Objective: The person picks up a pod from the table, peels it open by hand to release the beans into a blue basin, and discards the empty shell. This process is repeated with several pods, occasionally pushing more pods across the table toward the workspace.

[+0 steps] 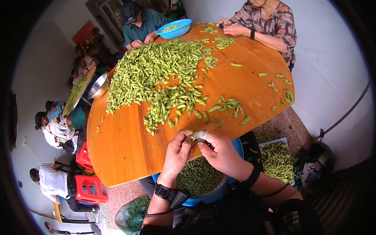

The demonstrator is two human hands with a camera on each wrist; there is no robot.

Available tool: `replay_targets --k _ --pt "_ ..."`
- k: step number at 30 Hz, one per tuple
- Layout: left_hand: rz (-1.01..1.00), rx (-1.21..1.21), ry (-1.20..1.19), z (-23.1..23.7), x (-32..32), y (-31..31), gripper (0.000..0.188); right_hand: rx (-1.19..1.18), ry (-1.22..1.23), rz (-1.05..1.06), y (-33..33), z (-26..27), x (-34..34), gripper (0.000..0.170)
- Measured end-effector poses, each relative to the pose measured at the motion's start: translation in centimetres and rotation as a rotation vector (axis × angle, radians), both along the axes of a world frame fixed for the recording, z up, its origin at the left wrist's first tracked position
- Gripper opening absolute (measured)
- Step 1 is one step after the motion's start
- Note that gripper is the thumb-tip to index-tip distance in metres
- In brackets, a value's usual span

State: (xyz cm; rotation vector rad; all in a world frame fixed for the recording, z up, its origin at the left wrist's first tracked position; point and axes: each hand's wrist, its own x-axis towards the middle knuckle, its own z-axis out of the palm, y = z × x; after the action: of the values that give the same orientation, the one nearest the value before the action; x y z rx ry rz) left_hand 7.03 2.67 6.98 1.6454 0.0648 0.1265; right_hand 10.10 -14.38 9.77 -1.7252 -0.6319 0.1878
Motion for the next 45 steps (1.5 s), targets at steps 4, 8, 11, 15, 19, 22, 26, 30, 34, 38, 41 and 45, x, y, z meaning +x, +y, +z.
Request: replay_targets --k 4,8,11,15,19,22,26,30,34,38,41,45 --pt "0.022 -0.036 -0.103 -0.2 0.0 -0.3 0.02 0.008 0.046 0.023 -0.3 -0.3 0.3 0.018" --pt "0.057 0.064 -0.074 -0.6 0.1 0.0 0.021 0.087 0.09 0.008 0.1 -0.9 0.3 0.023" --pt "0.038 0.054 -0.019 -0.2 0.0 0.3 0.024 0.083 0.113 -0.011 0.2 -0.7 0.7 0.022" --pt "0.105 0.241 -0.13 1.0 -2.1 -0.1 0.027 0.149 0.218 -0.095 -0.7 0.3 2.1 0.023" --pt "-0.027 0.505 -0.128 2.1 -6.9 -0.3 0.029 -0.073 -0.069 -0.26 -3.7 -2.5 5.9 0.011" --pt "-0.061 0.778 -0.256 2.0 -8.2 -0.4 0.028 -0.05 0.196 -0.252 -4.1 -0.9 6.3 0.012" --pt "0.117 0.891 -0.167 4.1 -7.3 -1.1 0.023 -0.023 0.194 -0.26 -3.9 -1.4 6.4 0.01" --pt "0.306 1.004 -0.255 3.5 -0.5 -0.3 0.017 -0.036 0.101 -0.245 -3.9 -1.1 5.8 0.014" --pt "0.278 1.073 -0.203 2.3 2.1 0.3 0.02 -0.032 0.119 -0.068 -3.5 -1.1 4.4 0.03" --pt "0.237 0.759 -0.169 3.0 0.6 -0.8 0.015 0.028 0.342 0.087 -1.7 -0.8 2.9 0.024" --pt "0.222 0.55 -0.2 1.8 0.0 -1.4 0.022 0.087 0.41 0.142 -0.6 0.5 2.2 0.01" --pt "0.182 0.426 -0.095 0.8 -0.7 -1.0 0.036 0.072 0.46 0.189 -0.3 0.7 1.8 0.011"
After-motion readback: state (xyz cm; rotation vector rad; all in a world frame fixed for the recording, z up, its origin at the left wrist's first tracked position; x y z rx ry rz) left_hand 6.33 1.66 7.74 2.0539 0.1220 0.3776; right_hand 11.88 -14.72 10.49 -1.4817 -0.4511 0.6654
